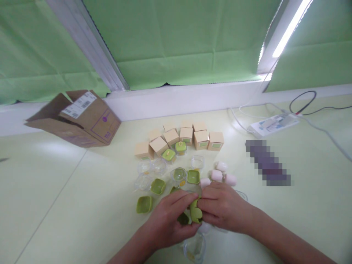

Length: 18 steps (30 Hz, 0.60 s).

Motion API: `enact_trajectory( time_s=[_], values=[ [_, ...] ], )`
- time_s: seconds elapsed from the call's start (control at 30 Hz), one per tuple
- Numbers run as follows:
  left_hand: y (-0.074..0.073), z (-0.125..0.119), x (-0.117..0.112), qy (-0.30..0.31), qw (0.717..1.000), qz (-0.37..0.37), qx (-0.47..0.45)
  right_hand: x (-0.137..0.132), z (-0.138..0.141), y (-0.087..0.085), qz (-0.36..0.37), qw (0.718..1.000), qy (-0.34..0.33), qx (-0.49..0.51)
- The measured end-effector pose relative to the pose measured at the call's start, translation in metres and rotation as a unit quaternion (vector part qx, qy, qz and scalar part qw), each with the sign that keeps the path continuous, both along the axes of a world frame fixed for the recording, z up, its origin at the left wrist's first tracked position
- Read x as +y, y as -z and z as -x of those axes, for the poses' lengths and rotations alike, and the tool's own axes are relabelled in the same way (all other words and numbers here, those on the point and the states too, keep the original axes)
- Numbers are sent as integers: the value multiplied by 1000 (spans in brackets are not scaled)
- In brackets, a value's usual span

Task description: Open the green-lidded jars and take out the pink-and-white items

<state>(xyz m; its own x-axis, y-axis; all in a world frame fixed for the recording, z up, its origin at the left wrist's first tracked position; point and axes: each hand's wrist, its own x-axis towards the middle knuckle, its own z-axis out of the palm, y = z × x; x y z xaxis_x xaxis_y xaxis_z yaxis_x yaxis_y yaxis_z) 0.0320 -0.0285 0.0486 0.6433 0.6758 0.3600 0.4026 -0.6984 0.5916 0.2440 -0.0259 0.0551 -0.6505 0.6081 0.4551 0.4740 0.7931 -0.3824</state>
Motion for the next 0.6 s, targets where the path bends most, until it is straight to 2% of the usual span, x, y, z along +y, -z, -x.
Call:
enact_trajectory(
  time_s=[0.23,0.4,0.6],
  values=[
    [-4,0,1,-5,1000,-3,-4,0,0,-4,-24,1000,11,2],
    [-1,2,1,-8,1000,-20,-4,1,0,-5,-36,999,7,20],
    [-2,1,1,-2,1000,-10,5,0,0,-3,-28,1000,11,-2]
  ],
)
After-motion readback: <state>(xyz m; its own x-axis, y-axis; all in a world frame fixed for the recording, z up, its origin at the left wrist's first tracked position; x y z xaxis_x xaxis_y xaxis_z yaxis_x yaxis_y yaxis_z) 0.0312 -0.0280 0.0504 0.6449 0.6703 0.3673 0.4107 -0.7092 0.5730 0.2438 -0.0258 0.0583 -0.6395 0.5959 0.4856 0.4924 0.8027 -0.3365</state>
